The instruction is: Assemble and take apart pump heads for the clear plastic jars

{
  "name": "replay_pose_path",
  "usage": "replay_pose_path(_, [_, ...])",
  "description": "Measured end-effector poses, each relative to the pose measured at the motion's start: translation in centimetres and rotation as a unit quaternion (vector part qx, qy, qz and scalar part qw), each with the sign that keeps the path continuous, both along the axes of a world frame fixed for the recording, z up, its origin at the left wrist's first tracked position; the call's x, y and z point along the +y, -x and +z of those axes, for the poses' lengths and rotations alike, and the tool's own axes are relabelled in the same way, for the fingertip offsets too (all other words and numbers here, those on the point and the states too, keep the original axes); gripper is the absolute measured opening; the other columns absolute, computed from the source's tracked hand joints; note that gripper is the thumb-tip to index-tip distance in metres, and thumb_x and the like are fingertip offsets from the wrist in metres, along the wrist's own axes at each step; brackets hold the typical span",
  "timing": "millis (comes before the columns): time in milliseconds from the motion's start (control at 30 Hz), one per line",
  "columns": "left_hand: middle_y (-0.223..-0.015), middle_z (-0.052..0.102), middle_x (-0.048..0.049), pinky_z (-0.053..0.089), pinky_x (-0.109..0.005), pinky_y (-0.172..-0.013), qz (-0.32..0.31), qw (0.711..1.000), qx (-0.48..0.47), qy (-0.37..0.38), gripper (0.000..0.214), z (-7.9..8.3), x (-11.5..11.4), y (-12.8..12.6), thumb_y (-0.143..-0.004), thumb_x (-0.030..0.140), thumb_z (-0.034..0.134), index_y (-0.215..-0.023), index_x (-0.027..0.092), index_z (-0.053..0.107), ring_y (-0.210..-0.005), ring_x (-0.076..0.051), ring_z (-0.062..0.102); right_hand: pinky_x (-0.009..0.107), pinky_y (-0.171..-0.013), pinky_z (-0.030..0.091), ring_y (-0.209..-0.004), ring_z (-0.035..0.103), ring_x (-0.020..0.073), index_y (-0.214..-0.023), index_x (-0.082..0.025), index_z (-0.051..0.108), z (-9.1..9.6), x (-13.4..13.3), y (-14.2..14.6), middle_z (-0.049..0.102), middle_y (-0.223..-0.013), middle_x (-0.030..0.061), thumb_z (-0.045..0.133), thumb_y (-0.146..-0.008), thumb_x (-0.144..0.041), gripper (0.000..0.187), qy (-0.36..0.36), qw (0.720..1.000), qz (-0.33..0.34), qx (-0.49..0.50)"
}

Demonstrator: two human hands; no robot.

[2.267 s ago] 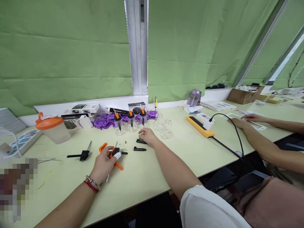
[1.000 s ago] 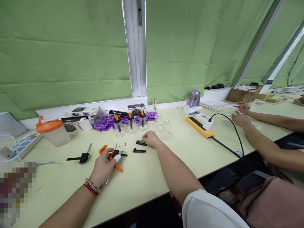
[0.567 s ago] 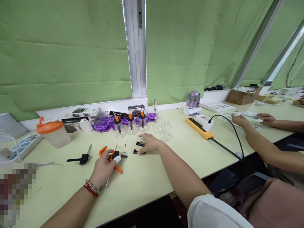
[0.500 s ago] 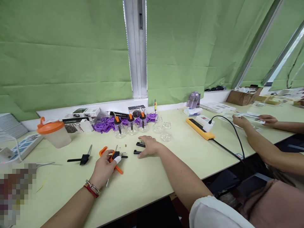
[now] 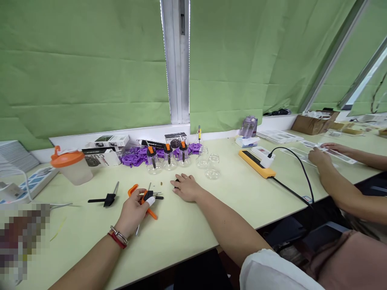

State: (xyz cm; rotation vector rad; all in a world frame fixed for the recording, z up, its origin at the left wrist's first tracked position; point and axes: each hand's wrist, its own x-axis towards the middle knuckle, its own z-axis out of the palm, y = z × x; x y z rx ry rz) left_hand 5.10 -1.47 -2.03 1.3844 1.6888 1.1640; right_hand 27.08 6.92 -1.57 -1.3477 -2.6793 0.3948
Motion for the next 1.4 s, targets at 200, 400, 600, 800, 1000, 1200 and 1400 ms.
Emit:
replay_pose_path(200, [-0.081,0.065,-0.0046,0.047,-0.029,-0.053,0.010,1.000,-0.005,-0.009,0.049,-0.1,0.2,0.8,-0.068,0.043,0.065,-0.108,0.018,0.055,-0.056,-0.015,0.056,0.051,-0.108,0.018,-0.139,0.021,0.0284,-0.145,-0.026,0.026,0.1,1.7,-1.2,0.024,-0.152,0.0056,0.027,-0.094,-0.042,0.054,-0.009,0.998,0.067,0.003])
replay_pose_path(400, [-0.082,0.065,-0.0037,0.047,-0.029,-0.054,0.010,1.000,-0.002,-0.003,0.047,-0.2,0.3,1.0,-0.068,0.043,0.063,-0.108,0.018,0.054,-0.052,-0.014,0.054,0.047,-0.107,0.025,-0.136,0.028,0.0288,-0.146,-0.014,0.025,-0.4,3.1,-1.8,0.033,-0.148,0.0116,0.033,-0.092,-0.046,0.063,-0.064,0.992,0.109,0.014])
replay_pose_path(600, [-0.084,0.065,-0.0040,0.047,-0.029,-0.056,0.012,1.000,0.002,0.000,0.047,-0.1,0.3,1.2,-0.070,0.043,0.063,-0.109,0.020,0.053,-0.056,-0.014,0.055,0.045,-0.107,0.027,-0.135,0.031,0.0287,-0.144,-0.012,0.028,-1.1,3.5,-2.0,0.035,-0.146,0.0144,0.034,-0.091,-0.050,0.066,-0.088,0.988,0.121,0.028])
replay_pose_path(800, [-0.095,0.066,-0.0075,0.047,-0.027,-0.055,0.033,0.999,-0.032,-0.008,0.050,0.1,0.5,1.8,-0.070,0.041,0.063,-0.113,0.019,0.051,-0.061,-0.014,0.057,0.047,-0.108,0.025,-0.136,0.027,0.0294,-0.144,-0.013,0.028,-0.7,3.0,-2.2,0.031,-0.149,0.0146,0.039,-0.088,-0.054,0.070,-0.101,0.988,0.107,0.042])
replay_pose_path(1000, [-0.100,0.065,-0.0093,0.049,-0.026,-0.059,0.028,0.995,-0.092,-0.023,0.052,0.6,0.4,1.7,-0.068,0.042,0.067,-0.112,0.019,0.051,-0.079,-0.018,0.062,0.043,-0.108,0.024,-0.132,0.033,0.0262,-0.134,-0.016,0.046,1.7,0.0,0.4,0.040,-0.144,0.0118,0.043,-0.090,-0.042,0.052,-0.134,0.976,0.075,0.154])
replay_pose_path(1200, [-0.094,0.062,-0.0052,0.047,-0.024,-0.050,-0.017,0.982,-0.176,-0.060,0.054,1.9,-0.2,1.4,-0.064,0.040,0.073,-0.105,0.018,0.047,-0.061,-0.012,0.058,0.028,-0.073,0.043,-0.080,0.059,0.0176,-0.095,-0.018,0.069,3.2,-2.8,5.8,0.069,-0.090,0.0067,0.040,-0.090,-0.030,0.032,0.009,0.971,0.006,0.239])
replay_pose_path(1400, [-0.064,0.056,0.0039,0.045,-0.024,-0.048,-0.038,0.985,-0.164,-0.037,0.036,2.8,-0.7,1.9,-0.062,0.036,0.073,-0.083,0.017,0.050,-0.053,-0.012,0.055,0.022,-0.054,0.030,-0.055,0.042,0.0102,-0.070,-0.016,0.066,3.2,-3.1,6.9,0.055,-0.060,-0.0003,0.053,-0.082,-0.031,0.024,0.080,0.966,-0.020,0.243])
